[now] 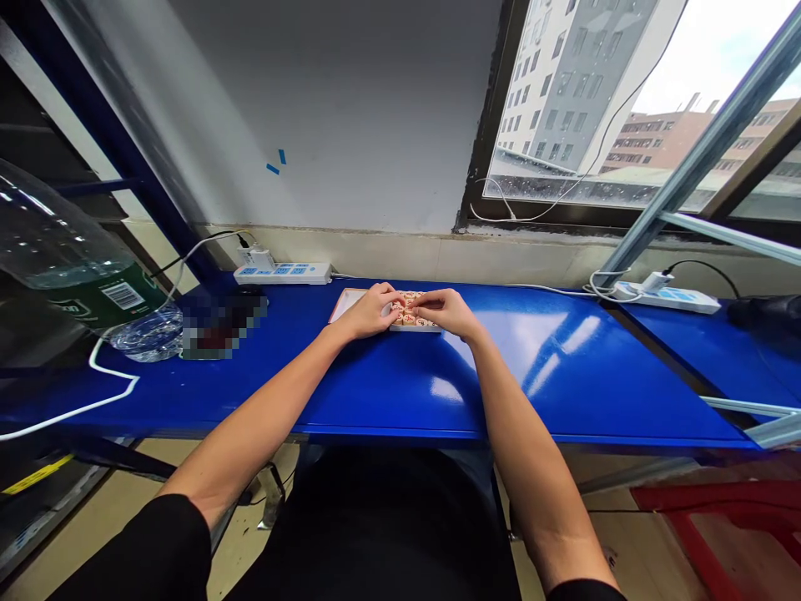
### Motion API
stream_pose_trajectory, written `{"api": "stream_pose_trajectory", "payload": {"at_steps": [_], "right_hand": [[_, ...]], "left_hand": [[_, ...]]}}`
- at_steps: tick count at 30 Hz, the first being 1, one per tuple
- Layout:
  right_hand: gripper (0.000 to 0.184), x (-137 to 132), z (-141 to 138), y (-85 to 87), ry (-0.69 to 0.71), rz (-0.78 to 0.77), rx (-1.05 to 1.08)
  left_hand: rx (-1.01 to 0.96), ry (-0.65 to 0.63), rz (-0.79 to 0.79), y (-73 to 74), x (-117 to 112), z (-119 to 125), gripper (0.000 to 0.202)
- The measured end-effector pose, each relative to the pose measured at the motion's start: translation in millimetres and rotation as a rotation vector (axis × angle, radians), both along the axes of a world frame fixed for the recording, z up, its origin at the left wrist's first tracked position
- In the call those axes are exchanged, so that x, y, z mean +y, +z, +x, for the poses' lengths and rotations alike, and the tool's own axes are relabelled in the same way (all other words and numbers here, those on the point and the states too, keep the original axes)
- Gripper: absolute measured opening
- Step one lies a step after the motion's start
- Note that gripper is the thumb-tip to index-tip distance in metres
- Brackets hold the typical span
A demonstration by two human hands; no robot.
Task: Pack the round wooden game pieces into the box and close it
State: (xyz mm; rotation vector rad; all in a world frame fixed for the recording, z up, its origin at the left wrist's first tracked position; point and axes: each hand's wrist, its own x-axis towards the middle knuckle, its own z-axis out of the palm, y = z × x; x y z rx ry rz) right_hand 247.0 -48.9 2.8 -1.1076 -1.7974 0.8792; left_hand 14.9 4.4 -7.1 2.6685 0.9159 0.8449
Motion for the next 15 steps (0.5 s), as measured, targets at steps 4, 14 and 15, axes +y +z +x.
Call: {"api": "stream_pose_trajectory", "payload": {"at_steps": [4, 14, 15], "right_hand": [[0.027, 6.7, 16.2, -0.2, -0.153, 0.051, 0.042], [0.029, -4.5, 96.9, 0.2, -0.451, -0.086, -0.456], [0.032, -6.8, 102.4, 0.1, -0.372, -0.156, -0.428]], "left_hand": [[0.016, -0.099, -0.028, 0.7, -2.9, 3.2, 0.032], [-0.007, -0.103, -0.048, 2.3, -2.3, 4.7, 0.034], [-0.009, -0.097, -0.049, 2.6, -2.6, 4.5, 0.034]]}}
